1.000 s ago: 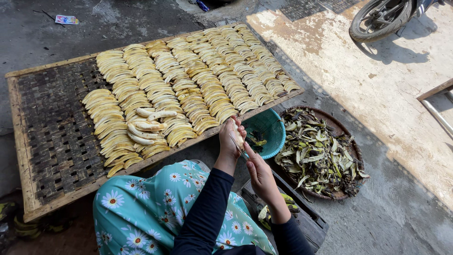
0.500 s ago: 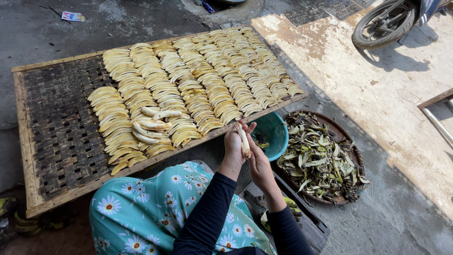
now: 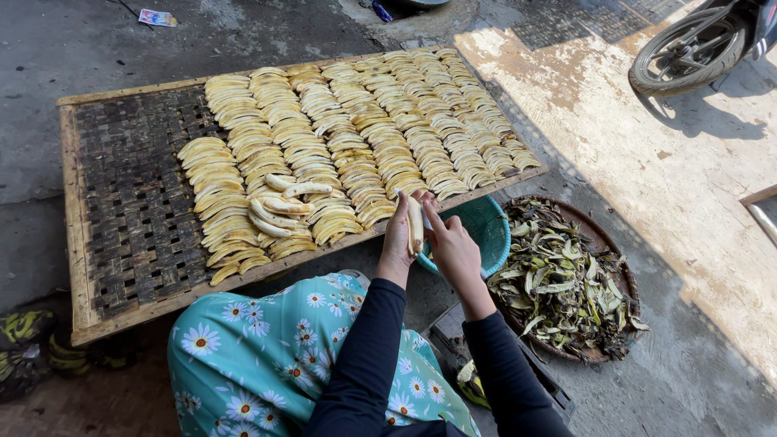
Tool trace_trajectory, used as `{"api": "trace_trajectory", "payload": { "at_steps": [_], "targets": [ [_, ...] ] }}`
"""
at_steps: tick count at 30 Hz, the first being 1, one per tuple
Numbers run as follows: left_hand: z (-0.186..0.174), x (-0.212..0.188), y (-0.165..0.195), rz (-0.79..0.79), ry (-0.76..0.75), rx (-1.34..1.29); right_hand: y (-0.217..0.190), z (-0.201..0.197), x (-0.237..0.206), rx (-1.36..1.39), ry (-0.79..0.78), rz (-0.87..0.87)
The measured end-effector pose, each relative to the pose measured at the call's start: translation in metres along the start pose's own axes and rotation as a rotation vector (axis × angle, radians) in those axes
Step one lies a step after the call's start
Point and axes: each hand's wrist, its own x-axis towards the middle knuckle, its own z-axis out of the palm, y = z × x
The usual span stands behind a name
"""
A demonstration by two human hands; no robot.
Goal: The person sits on the ground and peels bananas with a knife, cutting the peel and pulling it off by hand. The peeled bananas are placed in rows on a woven drying tray, and the discarded peels are tossed onto a large tray of peels beside them.
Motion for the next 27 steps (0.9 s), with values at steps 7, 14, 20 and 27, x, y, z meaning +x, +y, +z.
{"api": "trace_trajectory", "payload": {
  "at_steps": [7, 14, 20, 27],
  "targets": [
    [-0.026, 0.024, 0.054, -0.040, 0.324, 0.038, 0.008, 0.003, 0.027, -0.206, 0.251, -0.080],
    [-0.059, 0.063, 0.160, 0.616, 1.188, 0.381, 0.119, 0.029, -0.039, 0.081, 0.136, 0.163],
    [-0.074, 0.088, 0.138, 0.512, 0.905, 0.871, 0.249, 0.070, -0.151, 0.288, 0.298, 0.554],
    [-0.039, 0.011, -0.069, 0.110, -0.162, 1.676, 0.273, 0.127, -0.314, 0.815, 0.247, 1.094]
  ]
}}
